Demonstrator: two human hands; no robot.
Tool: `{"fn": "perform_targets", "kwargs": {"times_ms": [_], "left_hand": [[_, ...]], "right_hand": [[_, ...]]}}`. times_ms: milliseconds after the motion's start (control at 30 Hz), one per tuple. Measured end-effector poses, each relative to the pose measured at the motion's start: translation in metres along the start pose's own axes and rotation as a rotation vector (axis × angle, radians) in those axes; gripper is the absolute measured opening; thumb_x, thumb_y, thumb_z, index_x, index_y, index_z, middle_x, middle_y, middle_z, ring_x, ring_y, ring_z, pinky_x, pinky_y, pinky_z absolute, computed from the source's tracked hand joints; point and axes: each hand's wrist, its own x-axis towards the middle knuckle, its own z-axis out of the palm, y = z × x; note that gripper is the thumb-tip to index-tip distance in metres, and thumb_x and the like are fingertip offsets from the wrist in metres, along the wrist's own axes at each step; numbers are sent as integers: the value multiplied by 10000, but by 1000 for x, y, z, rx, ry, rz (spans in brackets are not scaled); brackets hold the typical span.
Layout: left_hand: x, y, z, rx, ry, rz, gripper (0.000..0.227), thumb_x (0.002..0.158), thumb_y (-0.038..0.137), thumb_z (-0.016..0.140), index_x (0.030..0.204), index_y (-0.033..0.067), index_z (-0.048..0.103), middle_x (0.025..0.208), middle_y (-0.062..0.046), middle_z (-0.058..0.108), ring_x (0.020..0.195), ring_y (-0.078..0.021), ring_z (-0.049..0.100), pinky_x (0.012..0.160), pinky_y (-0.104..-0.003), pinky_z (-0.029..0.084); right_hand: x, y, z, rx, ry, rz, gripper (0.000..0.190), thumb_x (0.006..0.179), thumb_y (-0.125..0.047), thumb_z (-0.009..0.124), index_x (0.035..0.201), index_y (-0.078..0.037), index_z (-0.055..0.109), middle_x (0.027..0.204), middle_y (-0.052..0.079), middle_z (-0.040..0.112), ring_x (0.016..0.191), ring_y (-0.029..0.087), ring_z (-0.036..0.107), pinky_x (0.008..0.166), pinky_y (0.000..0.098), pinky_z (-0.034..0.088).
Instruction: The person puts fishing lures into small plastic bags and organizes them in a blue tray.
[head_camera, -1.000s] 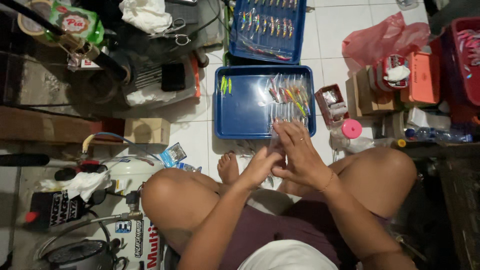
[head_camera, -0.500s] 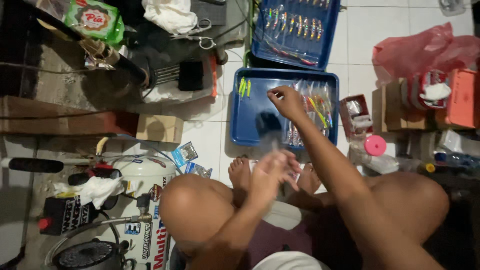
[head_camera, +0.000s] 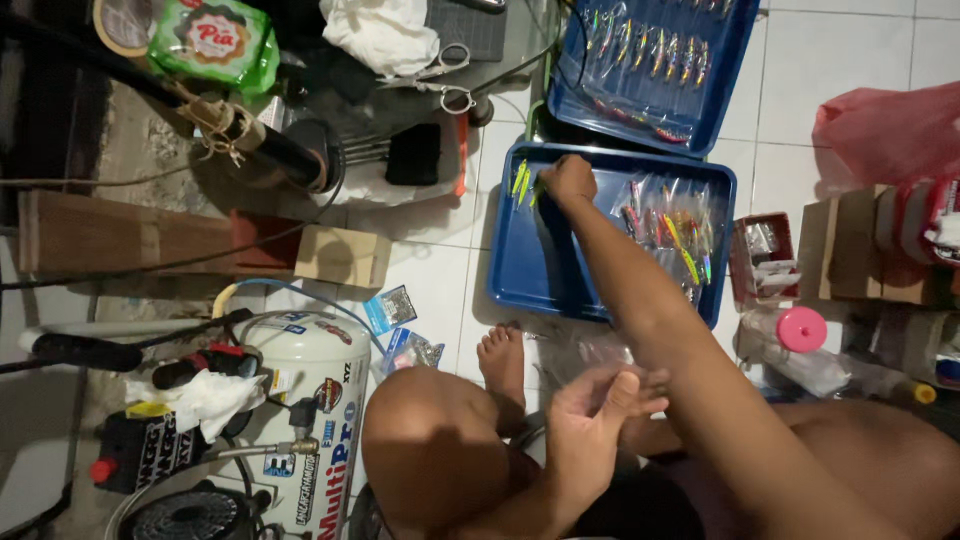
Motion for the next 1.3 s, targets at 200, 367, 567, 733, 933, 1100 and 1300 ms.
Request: {"fn": "perform_targets", "kwargs": {"times_ms": [200, 367, 567, 733, 933, 1100, 1300], "left_hand": [[-2, -18, -3, -50, -88, 119, 244, 1049, 183, 563, 1088, -55, 601, 1109, -196, 654, 981, -452, 751, 950, -510, 652], [-6, -28, -4, -36, -90, 174, 170, 1022, 138, 628, 1038, -29, 655, 1004, -151, 665, 941, -380, 747, 901, -468, 661], [-7, -19, 1, 43, -50, 273, 98, 928, 57, 750, 959, 24, 664, 939, -124, 725, 958, -269, 777, 886, -344, 659], [-2, -38, -8, -38, -25, 221, 96, 1020, 104, 618, 1035, 11, 635, 1010, -176, 703, 974, -300, 749, 965, -454, 662], [-2, -46, -10, -74, -71, 124, 166, 1038, 153, 591, 1094, -1, 618, 1011, -158, 709, 1003, -287, 746, 1040, -462, 624], [-12, -48, -9, 135, -247, 199, 102, 1031, 127, 645, 1101, 62, 681, 1047, -115, 754, 1027, -201, 759, 957, -235, 574], [2, -28, 0, 162, -11, 202, 148, 1011, 166, 680, 978, 40, 751, 941, -188, 787, 930, -281, 774, 853, -445, 659]], "right_hand": [[-18, 46, 2, 7, 61, -146, 112, 799, -294, 751, 858, -211, 799, 952, 101, 773, 989, 346, 707, 805, 470, 546], [-27, 58, 5, 37, 90, -145, 210, 792, -309, 788, 930, -153, 806, 957, 139, 774, 955, 364, 720, 825, 460, 550], [-25, 73, 18, 46, 100, -237, 175, 747, -200, 740, 896, -143, 812, 919, 175, 768, 944, 395, 715, 863, 446, 547], [-46, 64, 3, -13, 57, -141, 196, 800, -291, 799, 920, -136, 808, 955, 191, 765, 956, 405, 717, 832, 476, 547], [-49, 62, -9, -132, 32, -129, 244, 825, -323, 771, 969, -128, 798, 1037, 188, 756, 1002, 412, 707, 817, 492, 557], [-64, 70, -27, 158, 43, -212, 183, 786, -332, 752, 871, -171, 730, 860, 55, 743, 841, 273, 710, 735, 428, 492], [-70, 91, -76, 591, 165, -494, 260, 879, -272, 834, 1087, -121, 793, 982, 156, 775, 987, 307, 723, 905, 436, 554]]}}
